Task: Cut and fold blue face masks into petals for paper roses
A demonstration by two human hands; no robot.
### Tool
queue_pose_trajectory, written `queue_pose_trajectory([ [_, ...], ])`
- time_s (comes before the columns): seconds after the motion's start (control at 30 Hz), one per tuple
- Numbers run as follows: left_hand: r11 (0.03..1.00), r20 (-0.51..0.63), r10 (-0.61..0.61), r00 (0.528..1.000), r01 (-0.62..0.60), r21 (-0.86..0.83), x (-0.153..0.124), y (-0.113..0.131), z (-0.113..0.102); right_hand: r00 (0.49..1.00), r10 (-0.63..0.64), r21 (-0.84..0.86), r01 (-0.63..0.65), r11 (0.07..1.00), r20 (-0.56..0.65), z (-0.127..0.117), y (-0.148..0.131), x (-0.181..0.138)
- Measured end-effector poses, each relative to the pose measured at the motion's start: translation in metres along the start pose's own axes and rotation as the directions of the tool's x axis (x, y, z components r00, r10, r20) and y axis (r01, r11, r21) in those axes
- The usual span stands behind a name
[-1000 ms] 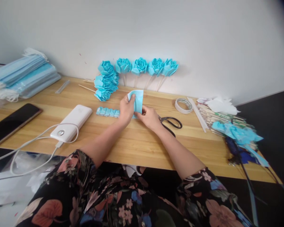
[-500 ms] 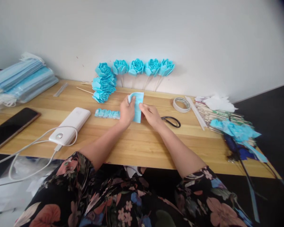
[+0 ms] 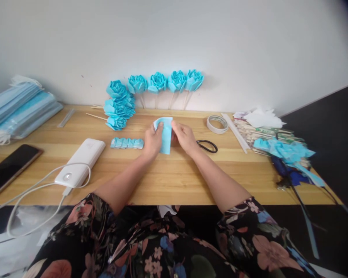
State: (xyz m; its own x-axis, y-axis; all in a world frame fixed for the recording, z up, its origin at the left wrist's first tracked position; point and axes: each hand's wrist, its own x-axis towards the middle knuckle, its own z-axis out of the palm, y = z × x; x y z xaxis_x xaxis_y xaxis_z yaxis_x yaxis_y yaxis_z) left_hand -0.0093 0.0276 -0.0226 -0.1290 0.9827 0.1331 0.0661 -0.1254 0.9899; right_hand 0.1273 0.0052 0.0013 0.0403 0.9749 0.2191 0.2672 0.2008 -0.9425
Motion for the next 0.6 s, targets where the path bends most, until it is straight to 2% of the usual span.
queue_pose_trajectory([
  [0.17,0.998,0.095,0.032,0.995,-0.027,-0.06,-0.006,0.0,0.002,1.0,-0.018,-0.074,0.017,0.997,-0.016,0.007,-0.001,-0.004],
  [0.33,0.985,0.159,0.013,0.987,0.015,-0.174,-0.005,-0.002,0.002,0.997,-0.036,-0.061,0.032,0.998,-0.064,0.006,0.001,-0.003],
  [0.43,0.985,0.169,0.032,0.985,-0.003,-0.17,-0.006,0.001,0.002,0.994,-0.022,-0.001,0.022,1.0,-0.105,0.001,0.001,0.0],
  [0.53,0.99,0.157,0.04,0.987,-0.018,-0.141,-0.006,0.003,0.001,0.989,0.042,0.139,-0.022,0.99,-0.143,-0.006,0.003,0.004],
  [0.6,0.99,0.151,0.028,0.988,-0.006,-0.14,-0.006,0.0,0.001,0.988,0.073,0.191,-0.046,0.98,-0.134,-0.011,0.003,0.007],
])
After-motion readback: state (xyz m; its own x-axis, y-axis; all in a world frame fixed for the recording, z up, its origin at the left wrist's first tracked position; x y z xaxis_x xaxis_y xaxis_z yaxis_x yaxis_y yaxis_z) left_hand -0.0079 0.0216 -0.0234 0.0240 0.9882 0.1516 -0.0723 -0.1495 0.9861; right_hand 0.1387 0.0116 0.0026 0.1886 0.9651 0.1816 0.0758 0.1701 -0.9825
